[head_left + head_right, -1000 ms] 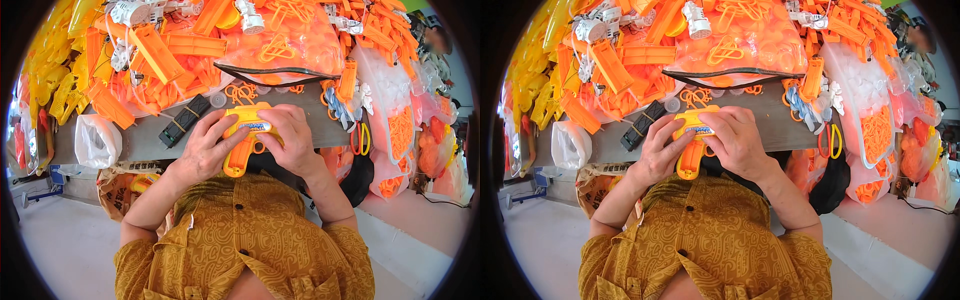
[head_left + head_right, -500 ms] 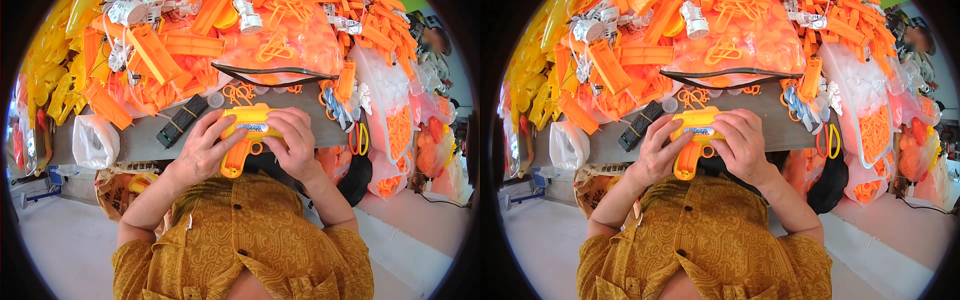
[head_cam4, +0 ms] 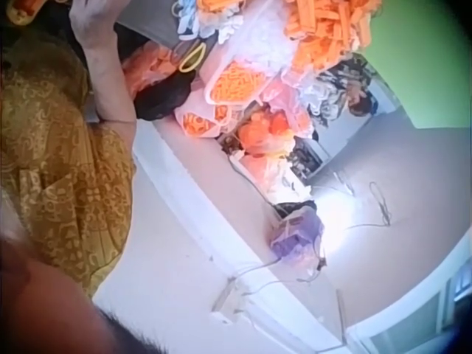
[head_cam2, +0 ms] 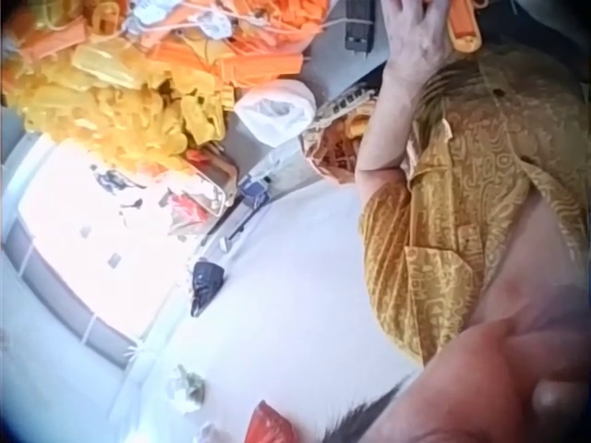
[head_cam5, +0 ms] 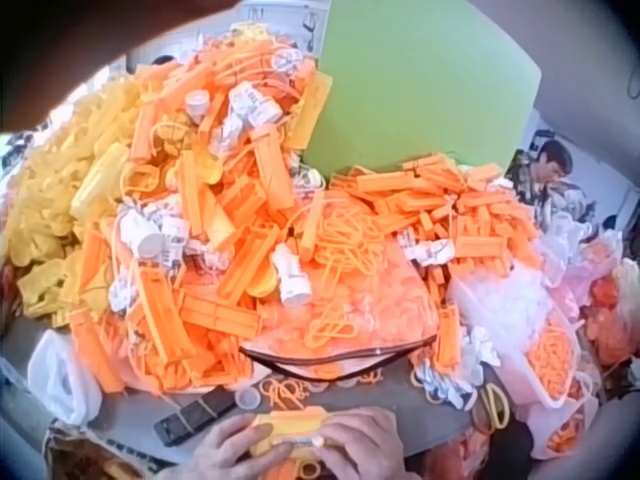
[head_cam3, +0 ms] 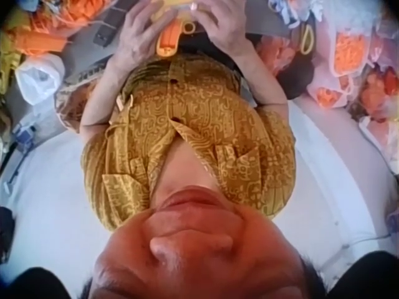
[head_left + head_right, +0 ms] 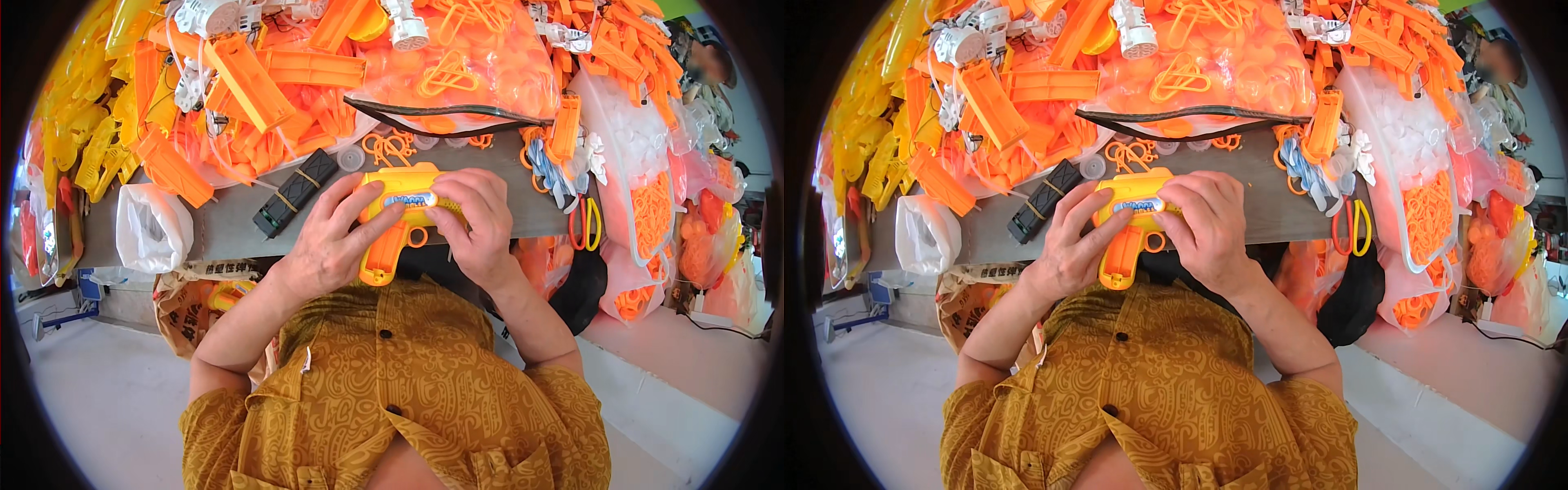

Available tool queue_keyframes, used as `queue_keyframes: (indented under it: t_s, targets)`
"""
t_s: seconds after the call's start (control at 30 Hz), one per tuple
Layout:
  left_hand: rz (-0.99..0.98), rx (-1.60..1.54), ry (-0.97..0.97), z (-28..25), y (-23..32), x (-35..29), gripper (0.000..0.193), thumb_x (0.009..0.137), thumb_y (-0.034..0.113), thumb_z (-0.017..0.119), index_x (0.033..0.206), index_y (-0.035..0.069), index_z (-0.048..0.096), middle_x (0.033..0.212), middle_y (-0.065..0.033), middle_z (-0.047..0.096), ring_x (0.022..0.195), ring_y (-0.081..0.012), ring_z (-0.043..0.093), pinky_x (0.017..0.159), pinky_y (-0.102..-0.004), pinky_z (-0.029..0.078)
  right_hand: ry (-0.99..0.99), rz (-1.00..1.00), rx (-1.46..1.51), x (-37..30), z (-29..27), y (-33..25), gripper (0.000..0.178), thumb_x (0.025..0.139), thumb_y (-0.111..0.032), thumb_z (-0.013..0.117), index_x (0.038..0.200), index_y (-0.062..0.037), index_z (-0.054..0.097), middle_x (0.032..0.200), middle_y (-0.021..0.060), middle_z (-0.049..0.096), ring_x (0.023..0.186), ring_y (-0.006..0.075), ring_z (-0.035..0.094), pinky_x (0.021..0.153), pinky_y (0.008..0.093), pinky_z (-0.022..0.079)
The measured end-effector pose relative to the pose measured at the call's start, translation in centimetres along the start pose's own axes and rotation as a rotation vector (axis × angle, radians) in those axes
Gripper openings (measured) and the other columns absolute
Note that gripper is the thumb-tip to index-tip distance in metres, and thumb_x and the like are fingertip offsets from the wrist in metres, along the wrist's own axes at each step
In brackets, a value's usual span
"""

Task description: Assembling and repairing plastic toy bubble guns at a workbench.

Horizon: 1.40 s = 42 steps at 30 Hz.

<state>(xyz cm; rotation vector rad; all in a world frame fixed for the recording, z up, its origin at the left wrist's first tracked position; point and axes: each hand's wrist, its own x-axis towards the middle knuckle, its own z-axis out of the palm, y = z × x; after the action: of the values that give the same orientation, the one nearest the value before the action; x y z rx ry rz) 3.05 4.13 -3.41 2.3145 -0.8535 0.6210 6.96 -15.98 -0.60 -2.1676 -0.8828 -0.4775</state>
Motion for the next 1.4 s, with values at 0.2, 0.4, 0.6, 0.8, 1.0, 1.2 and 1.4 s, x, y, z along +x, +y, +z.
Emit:
queue_keyframes:
  t_s: [0.2, 0.4, 0.6, 0.8, 1.0, 1.2, 1.4]
  targets:
    - [0.002, 0.002, -0.014, 0.0, 0.0, -0.2, 0.05, 0.065, 0.001, 0.058, 0.113, 0.01, 0.054, 0.115, -0.0136, 0.043, 0.102, -0.0366, 0.045, 0.085, -0.0418, 0.043, 0.014, -0.008, -0.013, -0.2, 0.0, 0.0, 0.026, 0.064, -0.007, 0.067, 0.087, -0.0055, 0.054, 0.088, 0.0047, 0.056, 0.083, 0.0236, 0.053, 0.078, 0.036, 0.036]
    - [-0.005, -0.003, -0.009, 0.1, 0.2, -0.2, 0.05, 0.064, 0.0, 0.058, 0.114, 0.009, 0.053, 0.115, -0.0147, 0.043, 0.102, -0.0372, 0.045, 0.085, -0.0425, 0.042, 0.0, -0.059, 0.003, -0.1, -0.3, 0.2, 0.027, 0.065, -0.008, 0.067, 0.089, -0.0051, 0.054, 0.09, 0.0052, 0.056, 0.084, 0.0241, 0.052, 0.078, 0.0365, 0.036]
    - [0.004, -0.009, -0.007, 0.2, 0.1, -0.3, 0.05, 0.065, 0.001, 0.058, 0.114, 0.007, 0.053, 0.115, -0.0158, 0.043, 0.102, -0.038, 0.045, 0.085, -0.0429, 0.042, -0.091, -0.05, -0.041, 0.3, -0.8, -0.1, 0.028, 0.066, -0.005, 0.067, 0.091, -0.0026, 0.056, 0.091, 0.0092, 0.057, 0.085, 0.0271, 0.053, 0.077, 0.0353, 0.039]
    - [-0.025, 0.004, -0.003, 0.3, 0.3, -0.4, 0.051, 0.064, 0.001, 0.059, 0.114, 0.007, 0.053, 0.115, -0.0157, 0.043, 0.102, -0.0384, 0.044, 0.085, -0.0427, 0.042, -0.043, -0.103, -0.029, 0.1, -0.4, 0.3, 0.026, 0.066, -0.005, 0.066, 0.09, -0.0016, 0.056, 0.092, 0.0093, 0.057, 0.084, 0.0269, 0.053, 0.077, 0.036, 0.04]
    - [-0.031, 0.014, 0.002, 0.3, 0.3, -0.6, 0.052, 0.063, 0.001, 0.06, 0.114, 0.007, 0.053, 0.116, -0.0153, 0.043, 0.102, -0.0384, 0.044, 0.085, -0.0424, 0.042, -0.068, -0.16, -0.055, 0.3, -0.4, 0.4, 0.026, 0.067, -0.004, 0.065, 0.092, -0.0012, 0.056, 0.093, 0.0092, 0.057, 0.084, 0.027, 0.053, 0.078, 0.0377, 0.041]
    - [-0.02, 0.023, 0.005, 0.2, 0.3, -0.6, 0.053, 0.063, 0.0, 0.06, 0.115, 0.007, 0.052, 0.116, -0.015, 0.042, 0.102, -0.0383, 0.044, 0.085, -0.0424, 0.043, -0.095, -0.221, -0.088, -0.3, -0.7, 0.9, 0.035, 0.065, -0.005, 0.066, 0.099, -0.0001, 0.056, 0.102, 0.0106, 0.055, 0.09, 0.0278, 0.053, 0.081, 0.0402, 0.041]
    - [-0.013, 0.015, 0.004, 0.2, 0.3, -0.6, 0.052, 0.063, 0.0, 0.058, 0.114, 0.007, 0.052, 0.115, -0.0153, 0.043, 0.101, -0.0388, 0.044, 0.085, -0.0425, 0.043, -0.317, -0.242, -0.347, -1.0, -1.9, -0.8, 0.05, 0.063, -0.006, 0.064, 0.109, 0.0057, 0.052, 0.114, 0.0162, 0.049, 0.102, 0.0295, 0.049, 0.089, 0.0472, 0.037]
